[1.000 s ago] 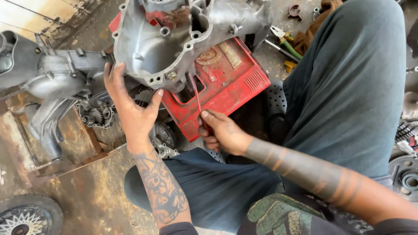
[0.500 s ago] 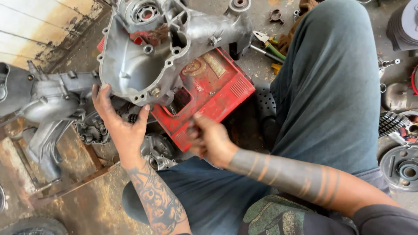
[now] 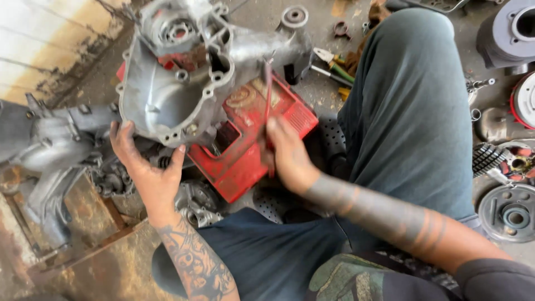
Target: Repairing and cleaning a motorcycle engine crankcase using a brush and pliers
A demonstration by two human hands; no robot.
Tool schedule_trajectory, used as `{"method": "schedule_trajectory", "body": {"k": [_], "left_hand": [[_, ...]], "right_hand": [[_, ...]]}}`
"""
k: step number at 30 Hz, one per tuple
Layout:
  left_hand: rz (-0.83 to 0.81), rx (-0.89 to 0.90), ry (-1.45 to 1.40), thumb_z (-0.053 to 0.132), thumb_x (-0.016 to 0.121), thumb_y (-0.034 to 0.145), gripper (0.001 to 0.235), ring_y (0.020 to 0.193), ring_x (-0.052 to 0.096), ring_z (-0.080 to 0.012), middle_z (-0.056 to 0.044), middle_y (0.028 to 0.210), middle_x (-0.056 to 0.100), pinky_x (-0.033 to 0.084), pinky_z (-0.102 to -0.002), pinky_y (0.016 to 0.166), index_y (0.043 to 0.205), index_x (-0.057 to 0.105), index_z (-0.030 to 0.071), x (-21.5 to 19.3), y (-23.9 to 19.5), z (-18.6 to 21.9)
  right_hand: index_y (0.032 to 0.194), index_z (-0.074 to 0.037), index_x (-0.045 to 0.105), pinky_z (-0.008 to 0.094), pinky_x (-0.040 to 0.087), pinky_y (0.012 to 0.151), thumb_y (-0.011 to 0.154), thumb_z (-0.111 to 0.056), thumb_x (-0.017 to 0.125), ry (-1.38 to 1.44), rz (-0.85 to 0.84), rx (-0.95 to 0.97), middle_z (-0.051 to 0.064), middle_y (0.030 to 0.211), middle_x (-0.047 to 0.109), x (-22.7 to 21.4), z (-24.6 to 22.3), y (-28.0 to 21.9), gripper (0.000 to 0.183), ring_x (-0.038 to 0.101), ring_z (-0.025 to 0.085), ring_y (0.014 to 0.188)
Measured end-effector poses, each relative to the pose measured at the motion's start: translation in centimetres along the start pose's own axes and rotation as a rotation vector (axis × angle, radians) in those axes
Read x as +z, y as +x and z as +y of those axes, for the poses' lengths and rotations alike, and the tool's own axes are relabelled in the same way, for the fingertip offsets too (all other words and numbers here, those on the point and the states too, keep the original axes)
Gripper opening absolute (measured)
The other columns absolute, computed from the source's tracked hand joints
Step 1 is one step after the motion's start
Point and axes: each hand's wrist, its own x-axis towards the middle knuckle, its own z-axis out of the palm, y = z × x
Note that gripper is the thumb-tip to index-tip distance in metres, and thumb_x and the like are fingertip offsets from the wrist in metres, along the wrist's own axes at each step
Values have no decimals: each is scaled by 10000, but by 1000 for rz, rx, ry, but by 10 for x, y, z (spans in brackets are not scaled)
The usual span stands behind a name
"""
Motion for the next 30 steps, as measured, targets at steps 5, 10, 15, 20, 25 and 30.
{"method": "schedule_trajectory", "body": {"k": [5,10,15,20,25,30], "left_hand": [[23,36,-23,218,912,889,888,1544,208,-420,-230,1593,265,195,-614,1244,1550,349,32,1,5,3],[28,42,-67,291,864,943,831,1546,184,-376,-156,1594,306,175,-611,1240,1562,352,76,0,6,8],[-25,-21,-16,355,878,973,917,1580,157,-371,-175,1676,156,197,-629,1259,1628,290,98,1,-6,-3],[-20,-97,-75,348,871,975,896,1584,162,-394,-155,1685,120,188,-696,1242,1630,283,179,1,-1,8],[-48,-122,-55,355,876,957,902,1574,166,-420,-188,1669,117,204,-719,1221,1614,290,159,0,-4,3],[-6,-51,10,358,912,884,945,1544,243,-440,-240,1638,194,207,-623,1241,1586,341,83,0,-7,3]], "right_hand": [[1370,-95,500,294,459,409,1040,-431,549,-12,-27,-2,156,807,576,41,33,33,473,530,207,549],[1081,-45,633,292,379,290,1078,-354,492,42,-83,356,99,704,533,30,64,-15,339,473,165,459],[1096,-59,598,258,320,328,1051,-370,528,280,18,32,84,700,482,54,1,16,322,431,171,488],[1018,-24,637,345,423,459,1069,-370,502,62,-147,31,159,795,562,50,57,-22,375,507,213,616],[852,-64,594,311,369,312,1067,-373,497,174,-46,-96,172,597,517,42,27,3,388,492,228,381],[977,-109,540,286,346,343,1118,-390,402,167,-215,383,90,681,510,60,45,-39,343,381,154,419]]}}
